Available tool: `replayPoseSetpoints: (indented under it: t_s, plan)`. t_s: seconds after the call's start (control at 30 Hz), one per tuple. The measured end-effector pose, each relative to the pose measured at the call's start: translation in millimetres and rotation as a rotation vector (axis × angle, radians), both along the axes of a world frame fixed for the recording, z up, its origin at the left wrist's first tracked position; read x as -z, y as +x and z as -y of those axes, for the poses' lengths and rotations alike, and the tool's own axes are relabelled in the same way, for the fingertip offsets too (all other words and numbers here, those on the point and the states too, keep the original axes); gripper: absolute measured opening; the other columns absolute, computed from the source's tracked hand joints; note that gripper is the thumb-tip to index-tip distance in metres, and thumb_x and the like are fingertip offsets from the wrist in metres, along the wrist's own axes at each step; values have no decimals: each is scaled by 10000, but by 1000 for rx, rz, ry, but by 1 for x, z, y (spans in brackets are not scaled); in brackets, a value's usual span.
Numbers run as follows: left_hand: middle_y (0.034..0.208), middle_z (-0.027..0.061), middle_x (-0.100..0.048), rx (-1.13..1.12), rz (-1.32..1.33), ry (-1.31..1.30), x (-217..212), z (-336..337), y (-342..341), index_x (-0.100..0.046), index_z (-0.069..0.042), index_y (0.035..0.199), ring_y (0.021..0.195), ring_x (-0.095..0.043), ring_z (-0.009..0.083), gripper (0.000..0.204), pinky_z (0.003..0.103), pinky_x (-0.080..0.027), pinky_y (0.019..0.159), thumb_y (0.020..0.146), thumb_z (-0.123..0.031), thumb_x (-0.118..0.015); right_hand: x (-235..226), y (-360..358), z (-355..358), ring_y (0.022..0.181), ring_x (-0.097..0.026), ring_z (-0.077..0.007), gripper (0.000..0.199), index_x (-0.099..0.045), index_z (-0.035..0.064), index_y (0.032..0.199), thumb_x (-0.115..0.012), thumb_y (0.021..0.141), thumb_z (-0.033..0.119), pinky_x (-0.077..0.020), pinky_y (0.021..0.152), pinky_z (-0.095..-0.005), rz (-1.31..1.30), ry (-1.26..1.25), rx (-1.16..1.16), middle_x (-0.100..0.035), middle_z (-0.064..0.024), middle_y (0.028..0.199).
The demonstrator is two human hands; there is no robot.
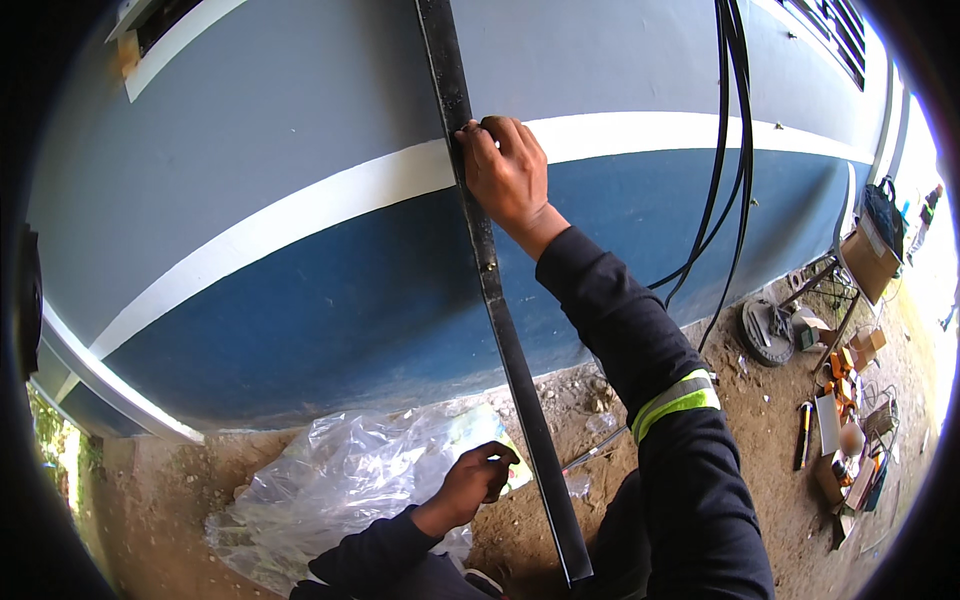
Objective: The person positions a black metal trim piece against the side of a blue and white boat hull and secures it with screws. They repeatedly adjust the trim's position and insert screws by hand into pre-drilled holes along the trim's length.
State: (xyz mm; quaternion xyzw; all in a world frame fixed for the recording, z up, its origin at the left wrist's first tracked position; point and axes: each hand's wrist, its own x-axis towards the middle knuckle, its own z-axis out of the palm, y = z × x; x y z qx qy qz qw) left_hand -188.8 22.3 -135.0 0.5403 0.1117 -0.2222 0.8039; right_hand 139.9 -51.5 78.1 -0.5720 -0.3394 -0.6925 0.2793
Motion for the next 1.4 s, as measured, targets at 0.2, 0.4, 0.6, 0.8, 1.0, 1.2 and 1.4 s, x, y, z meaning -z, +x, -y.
replayPoseSetpoints:
  t_s: [0.2,0.4,0.6,0.8,1.0,1.2,1.4]
  plan:
    - [661,-63,-431,19,18,-8,0,0,0,-635,-36,1153,528,-338,53,154,262,-260,486,1085,-142,-546,-5,-8,1,734,-653,-304,159,-632,36,893,-740,947,140,-530,682,-426,-112,-73,149,-642,-104,897]
    - [704,-49,-481,4,12,-25,0,-1,-3,-627,-33,1171,524,-354,52,187,250,-265,485,1026,-50,-511,-11,-17,-3,654,-679,-346,291,-622,40,874,-597,1062,261,-532,672,-465,-436,-150,279,-665,-132,850]
    - [702,-60,-461,15,20,-34,0,-1,-4,-621,-38,1178,524,-336,44,183,243,-253,486,1044,-60,-498,-17,-21,-13,674,-707,-406,441,-641,32,852,-486,1125,342,-533,626,-513,-659,-75,234,-714,-186,817]
    - [676,-69,-424,12,69,-3,1,0,-6,-618,-40,1178,524,-313,41,154,249,-238,490,1100,-121,-513,-14,-26,-14,686,-689,-415,382,-626,27,858,-610,1088,332,-530,610,-477,-669,64,160,-672,-170,749]
    - [666,-66,-407,9,80,8,-2,-1,-8,-619,-39,1179,525,-316,48,147,255,-238,496,1100,-116,-521,-9,-15,-13,704,-684,-348,119,-684,46,1001,-752,978,141,-547,636,-425,-350,134,-177,-670,-138,859]
    - [667,-57,-417,-4,88,38,-4,-1,-7,-627,-40,1161,525,-331,52,135,258,-246,498,1090,-106,-534,1,-8,-5,738,-702,-348,98,-697,27,1039,-710,944,4,-565,659,-424,-297,72,-248,-673,-151,929]
    - [653,-60,-412,-8,71,51,-1,2,-3,-631,-32,1169,522,-327,50,147,258,-244,495,1091,-116,-540,0,-6,-1,757,-708,-371,82,-673,-3,971,-695,907,-50,-567,660,-433,-215,34,-250,-671,-168,958]
